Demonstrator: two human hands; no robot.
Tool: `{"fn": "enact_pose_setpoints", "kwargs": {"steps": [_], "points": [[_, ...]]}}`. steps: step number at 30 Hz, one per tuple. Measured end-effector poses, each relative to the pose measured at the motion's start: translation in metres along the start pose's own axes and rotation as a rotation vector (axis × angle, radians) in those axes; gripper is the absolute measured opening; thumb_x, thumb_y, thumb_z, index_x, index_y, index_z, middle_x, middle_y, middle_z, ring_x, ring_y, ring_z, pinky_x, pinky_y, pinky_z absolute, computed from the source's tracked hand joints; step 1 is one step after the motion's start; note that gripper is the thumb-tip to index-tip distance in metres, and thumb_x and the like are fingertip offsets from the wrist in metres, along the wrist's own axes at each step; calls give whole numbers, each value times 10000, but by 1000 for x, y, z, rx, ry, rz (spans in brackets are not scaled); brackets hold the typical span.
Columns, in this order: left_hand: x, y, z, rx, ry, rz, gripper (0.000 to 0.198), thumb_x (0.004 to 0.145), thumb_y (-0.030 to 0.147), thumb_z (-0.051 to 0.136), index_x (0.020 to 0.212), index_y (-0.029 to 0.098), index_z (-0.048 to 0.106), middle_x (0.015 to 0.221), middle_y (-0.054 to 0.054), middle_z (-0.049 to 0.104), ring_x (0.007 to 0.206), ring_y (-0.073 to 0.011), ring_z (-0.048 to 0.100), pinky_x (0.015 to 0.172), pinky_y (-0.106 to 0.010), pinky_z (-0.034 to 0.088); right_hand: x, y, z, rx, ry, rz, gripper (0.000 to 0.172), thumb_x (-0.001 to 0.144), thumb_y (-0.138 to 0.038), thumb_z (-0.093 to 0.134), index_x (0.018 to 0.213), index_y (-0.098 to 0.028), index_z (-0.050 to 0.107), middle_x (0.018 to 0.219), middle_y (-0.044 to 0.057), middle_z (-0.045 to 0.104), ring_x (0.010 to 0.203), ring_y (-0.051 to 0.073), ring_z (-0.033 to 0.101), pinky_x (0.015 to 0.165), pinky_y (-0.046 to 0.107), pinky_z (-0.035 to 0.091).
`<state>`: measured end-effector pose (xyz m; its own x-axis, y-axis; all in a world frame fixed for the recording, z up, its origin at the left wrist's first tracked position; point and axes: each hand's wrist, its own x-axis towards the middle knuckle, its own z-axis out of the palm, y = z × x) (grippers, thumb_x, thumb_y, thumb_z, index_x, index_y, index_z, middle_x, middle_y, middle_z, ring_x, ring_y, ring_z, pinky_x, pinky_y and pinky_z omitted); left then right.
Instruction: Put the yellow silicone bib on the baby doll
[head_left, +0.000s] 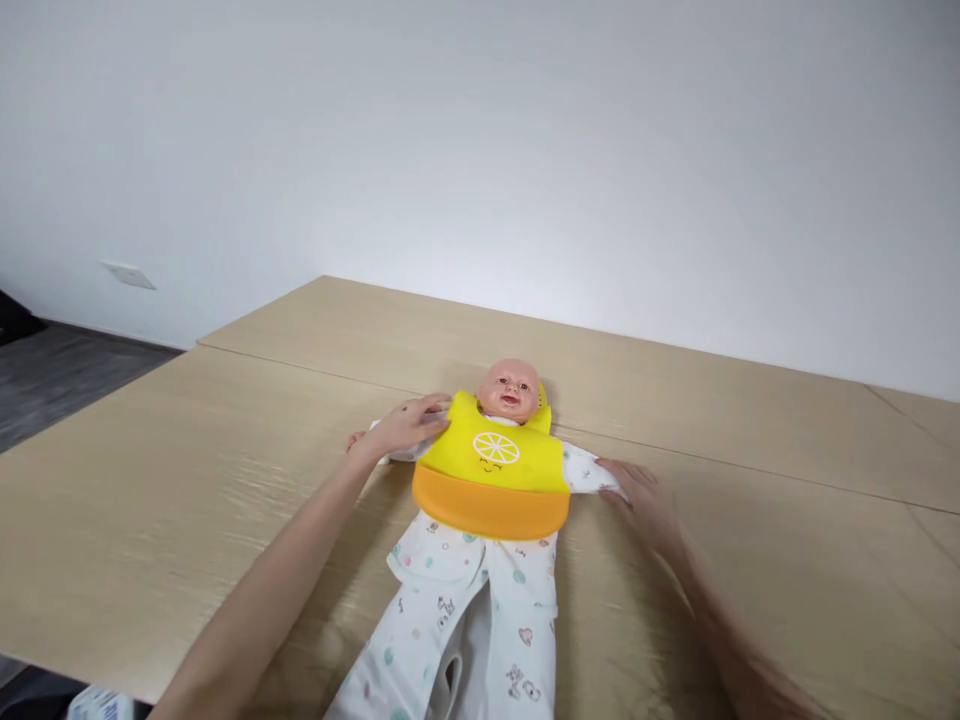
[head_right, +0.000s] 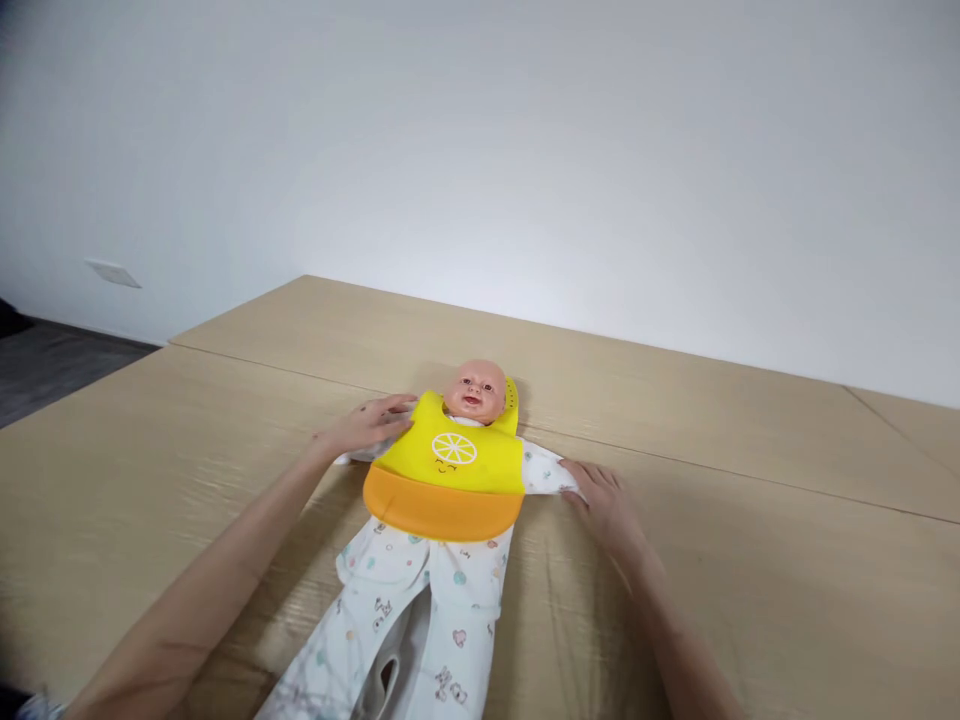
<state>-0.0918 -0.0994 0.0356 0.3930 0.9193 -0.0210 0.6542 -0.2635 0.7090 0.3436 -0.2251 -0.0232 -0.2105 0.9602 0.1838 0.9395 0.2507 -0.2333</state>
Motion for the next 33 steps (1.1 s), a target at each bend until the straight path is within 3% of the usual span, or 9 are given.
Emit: {"fn": "enact_pose_setpoints", "kwargs": {"steps": [3,6,11,19,21,24,27,30,33], "points": [[-15,2,-25,69,-207,5,731,698,392,663,1407,249,553,1495,-42,552,1359,-273,517,1116,-347,425,18,6,1,-57,-25,10,425,1012,-376,396,1372,-261,591,1372,70,599,1246,224,548,1101,388,415],[-19,4,-34,218,-285,-65,864,627,287,675,1470,276,488,1478,-32,570,1322,-280,552,1076,-331,462,35,1,-6,-89,-98,75,423,998,-298,428,1394,-290,575,1405,38,576,1274,213,515,1118,376,387],[-12,6,-24,511,-203,-171,750,679,199,581,1426,256,546,1453,-61,591,1305,-277,569,1050,-329,480,51,-9,-15,-183,-139,184,445,1009,-281,428,1441,-315,532,1455,23,525,1325,229,452,1144,398,356],[-2,2,-18,591,-115,-162,574,778,187,481,1330,253,628,1400,-53,631,1285,-249,586,1036,-322,488,68,-45,-37,-344,-230,346,573,966,-156,390,1527,-261,438,1542,72,413,1387,325,378,1114,495,391],[-1,-1,-16,590,-100,-153,585,759,162,489,1318,249,642,1372,-81,645,1249,-283,605,1021,-370,497,63,-60,-48,-323,-272,303,648,914,-127,442,1553,-224,399,1572,97,361,1419,341,337,1139,493,370],[0,-4,-13,622,-74,-143,606,739,134,497,1309,260,655,1326,-114,659,1211,-335,610,1014,-454,483,48,-87,-64,-226,-304,100,764,815,-95,502,1561,-212,384,1574,103,359,1426,331,342,1171,494,341],[-4,0,-13,664,-43,-114,602,762,142,485,1326,288,635,1303,-121,654,1245,-361,557,1027,-516,445,28,-116,-74,-101,-260,-157,687,832,-135,471,1517,-177,444,1513,125,439,1388,307,402,1154,506,381],[-10,13,-14,652,39,-7,548,767,136,478,1281,234,642,1267,-139,651,1240,-344,537,1039,-484,431,16,-136,-73,-52,-221,-315,591,861,-183,488,1452,-174,515,1456,137,488,1342,321,439,1120,517,429],[-18,34,-11,578,84,76,355,827,220,476,1130,196,658,1145,-133,690,1121,-300,603,1000,-406,451,19,-144,-64,-101,-218,-283,525,861,-167,521,1382,-139,571,1428,162,506,1311,365,453,1069,545,467]]}}
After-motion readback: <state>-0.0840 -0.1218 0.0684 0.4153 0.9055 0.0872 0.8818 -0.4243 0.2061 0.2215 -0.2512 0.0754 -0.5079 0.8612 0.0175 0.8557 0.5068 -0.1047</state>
